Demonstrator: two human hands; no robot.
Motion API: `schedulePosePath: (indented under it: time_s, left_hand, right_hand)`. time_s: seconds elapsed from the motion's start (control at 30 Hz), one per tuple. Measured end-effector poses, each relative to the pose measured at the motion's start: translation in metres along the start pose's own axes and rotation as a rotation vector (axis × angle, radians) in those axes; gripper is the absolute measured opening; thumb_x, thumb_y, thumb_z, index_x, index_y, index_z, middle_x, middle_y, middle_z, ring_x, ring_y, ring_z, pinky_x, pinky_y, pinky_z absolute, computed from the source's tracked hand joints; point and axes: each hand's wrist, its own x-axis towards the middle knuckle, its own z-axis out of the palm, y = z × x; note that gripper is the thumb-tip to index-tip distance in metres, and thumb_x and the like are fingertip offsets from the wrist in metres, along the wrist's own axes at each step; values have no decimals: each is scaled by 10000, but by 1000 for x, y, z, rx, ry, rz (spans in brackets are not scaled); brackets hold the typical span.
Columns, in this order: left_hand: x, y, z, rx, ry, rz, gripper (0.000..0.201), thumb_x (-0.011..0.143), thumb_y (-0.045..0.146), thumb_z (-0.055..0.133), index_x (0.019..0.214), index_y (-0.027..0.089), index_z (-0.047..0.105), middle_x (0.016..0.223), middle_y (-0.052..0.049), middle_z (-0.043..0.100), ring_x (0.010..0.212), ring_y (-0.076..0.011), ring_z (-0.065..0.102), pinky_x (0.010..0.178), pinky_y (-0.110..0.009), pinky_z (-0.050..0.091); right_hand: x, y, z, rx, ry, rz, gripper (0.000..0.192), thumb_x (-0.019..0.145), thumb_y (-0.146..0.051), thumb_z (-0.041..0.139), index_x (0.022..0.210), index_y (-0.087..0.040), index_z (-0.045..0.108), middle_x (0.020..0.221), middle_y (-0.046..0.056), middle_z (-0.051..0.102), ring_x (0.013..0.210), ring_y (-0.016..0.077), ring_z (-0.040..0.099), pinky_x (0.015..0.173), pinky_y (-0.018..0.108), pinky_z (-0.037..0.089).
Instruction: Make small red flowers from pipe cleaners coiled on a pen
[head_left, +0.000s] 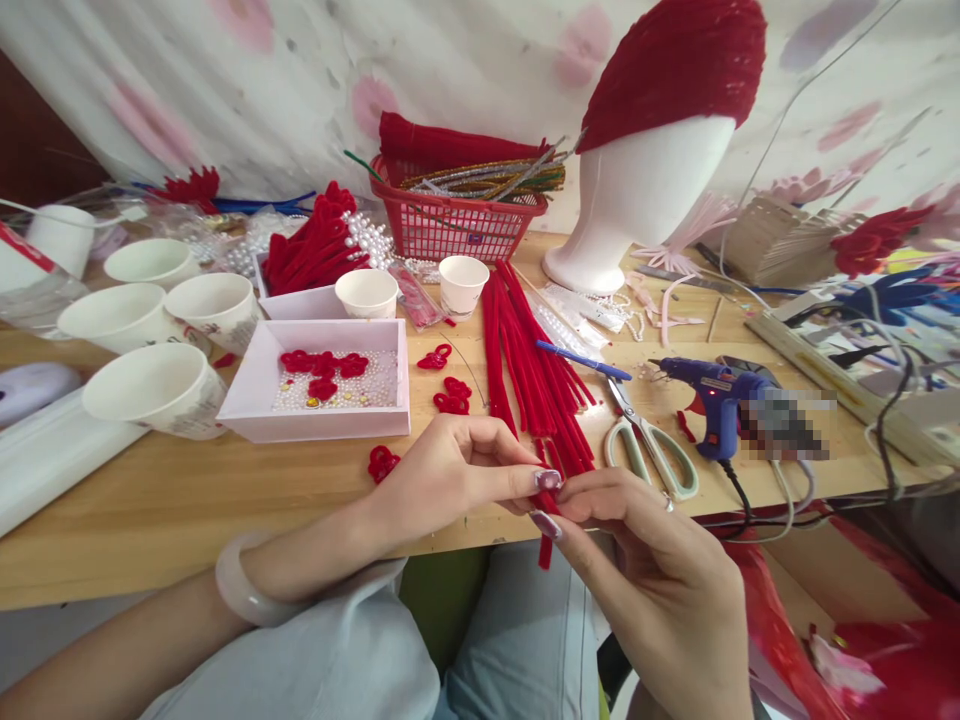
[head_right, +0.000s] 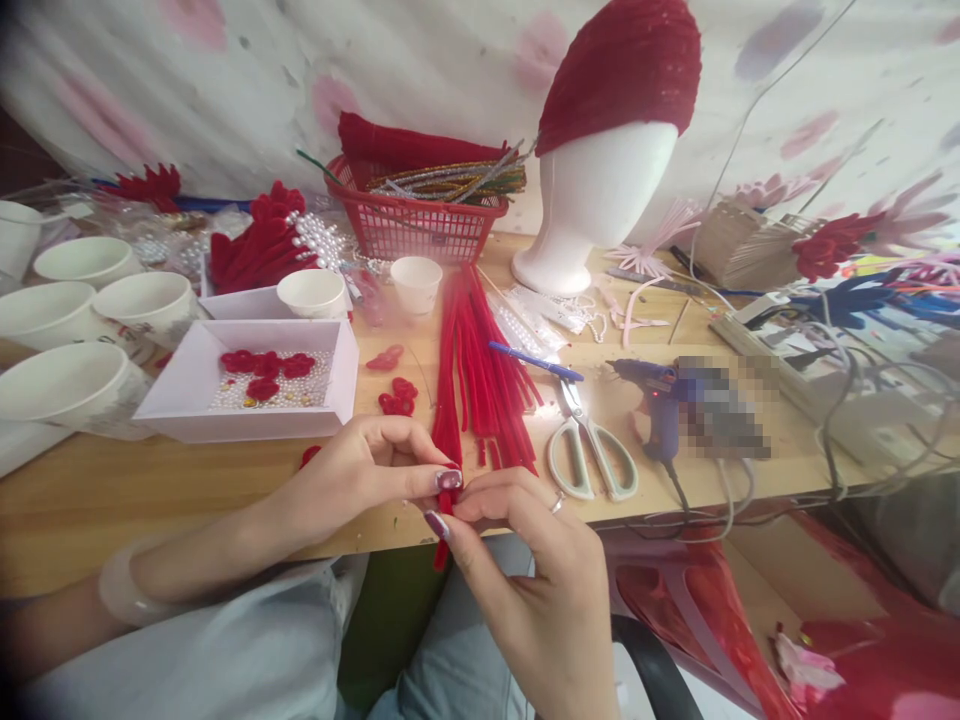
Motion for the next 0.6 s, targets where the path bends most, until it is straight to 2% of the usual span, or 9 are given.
schedulePosePath:
  time_s: [0.23,0.47,0.6]
  left_hand:
    - [0,-2,2,1,24,5,184,649,188,857,728,134,699,695,7,724,655,-104,667,672,-221,542]
    - [-2,-2,2,124,106,65,126,717,205,797,758,144,694,723,-9,736,693,-131,686,685,-240,547]
    - [-1,-4,2,149,96,70,105,758,231,757,791,139,717,747,-31,751,713,-146,697,698,-253,556]
  right_hand:
    - [-5,1,9,-27,174,-10,191,845,-42,672,787,-215,615,859,9,631,793,154,621,681,282,508]
    - [-3,-1,25,-270,305,-104,205,828,-31,660,770,-204,566,909,11,629,831,147,629,706,274,519]
    - [0,-3,23,-386,267,-181,202,847,-26,634,784,-203,559,930,13,626,812,129,638,701,247,528]
